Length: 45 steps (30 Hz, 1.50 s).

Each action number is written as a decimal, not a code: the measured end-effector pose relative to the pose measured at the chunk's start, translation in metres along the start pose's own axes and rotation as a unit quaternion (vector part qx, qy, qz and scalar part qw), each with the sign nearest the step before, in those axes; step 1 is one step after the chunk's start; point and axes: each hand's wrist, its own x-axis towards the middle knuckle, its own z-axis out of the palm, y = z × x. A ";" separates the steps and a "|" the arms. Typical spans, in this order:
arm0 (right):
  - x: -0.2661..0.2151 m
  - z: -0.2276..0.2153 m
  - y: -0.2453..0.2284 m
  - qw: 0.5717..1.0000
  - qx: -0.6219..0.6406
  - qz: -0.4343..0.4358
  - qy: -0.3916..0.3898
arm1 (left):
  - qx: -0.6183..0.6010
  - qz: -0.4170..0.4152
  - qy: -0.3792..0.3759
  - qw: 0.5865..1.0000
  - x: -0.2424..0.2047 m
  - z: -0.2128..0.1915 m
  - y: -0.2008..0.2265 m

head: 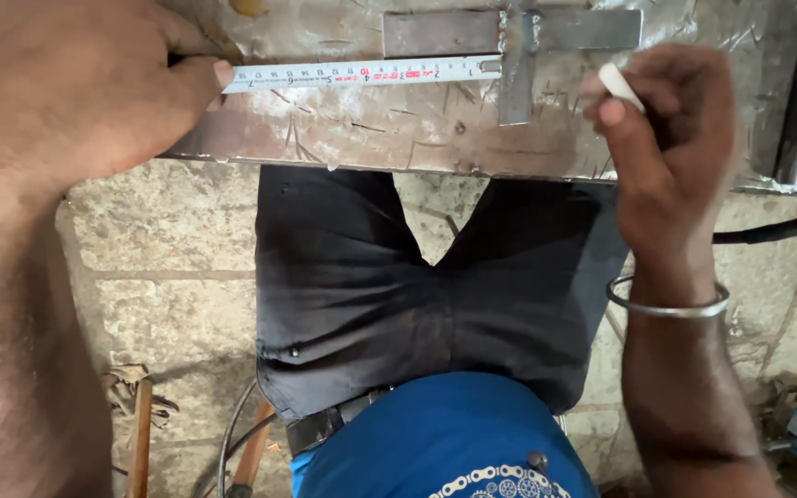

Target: The person measures a metal sheet on a workbench using a tape measure and marks it with a white marker. They repeatedly measure different sections of the metal and make marks to indicate specific points.

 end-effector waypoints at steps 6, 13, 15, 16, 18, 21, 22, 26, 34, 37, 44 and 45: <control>0.035 -0.008 0.015 0.950 -0.251 -0.158 -0.101 | 0.012 0.077 0.074 0.994 0.004 0.008 -0.011; 0.051 0.013 0.009 0.890 -0.339 -0.248 -0.177 | 0.051 0.077 0.071 0.993 -0.002 0.006 -0.008; 0.053 0.016 0.011 0.882 -0.355 -0.252 -0.182 | 0.043 0.071 0.072 0.994 -0.001 0.006 -0.008; 0.054 0.014 0.016 0.880 -0.351 -0.255 -0.192 | 0.055 0.089 0.076 0.992 -0.001 0.007 -0.009; 0.056 0.014 0.022 0.879 -0.346 -0.259 -0.202 | 0.066 0.105 0.080 0.989 -0.001 0.007 -0.009; 0.061 0.020 0.019 0.876 -0.344 -0.266 -0.207 | 0.108 0.126 0.103 0.981 -0.001 0.005 -0.004; 0.062 0.024 0.016 0.877 -0.337 -0.272 -0.209 | 0.083 0.080 0.067 0.991 -0.001 0.003 -0.002; 0.062 0.028 0.014 0.871 -0.337 -0.290 -0.207 | 0.091 0.075 0.079 0.990 -0.001 0.009 -0.006; 0.067 0.037 0.012 0.827 -0.392 -0.351 -0.197 | 0.099 0.081 0.110 0.986 0.000 0.011 -0.006; 0.066 0.040 0.012 0.829 -0.388 -0.354 -0.194 | 0.097 0.096 0.122 0.983 -0.001 0.011 -0.006; 0.064 0.041 0.014 0.836 -0.380 -0.345 -0.193 | 0.084 0.097 0.120 0.984 0.000 0.014 -0.009; 0.064 0.041 0.015 0.836 -0.380 -0.345 -0.194 | 0.083 0.096 0.120 0.985 0.000 0.015 -0.010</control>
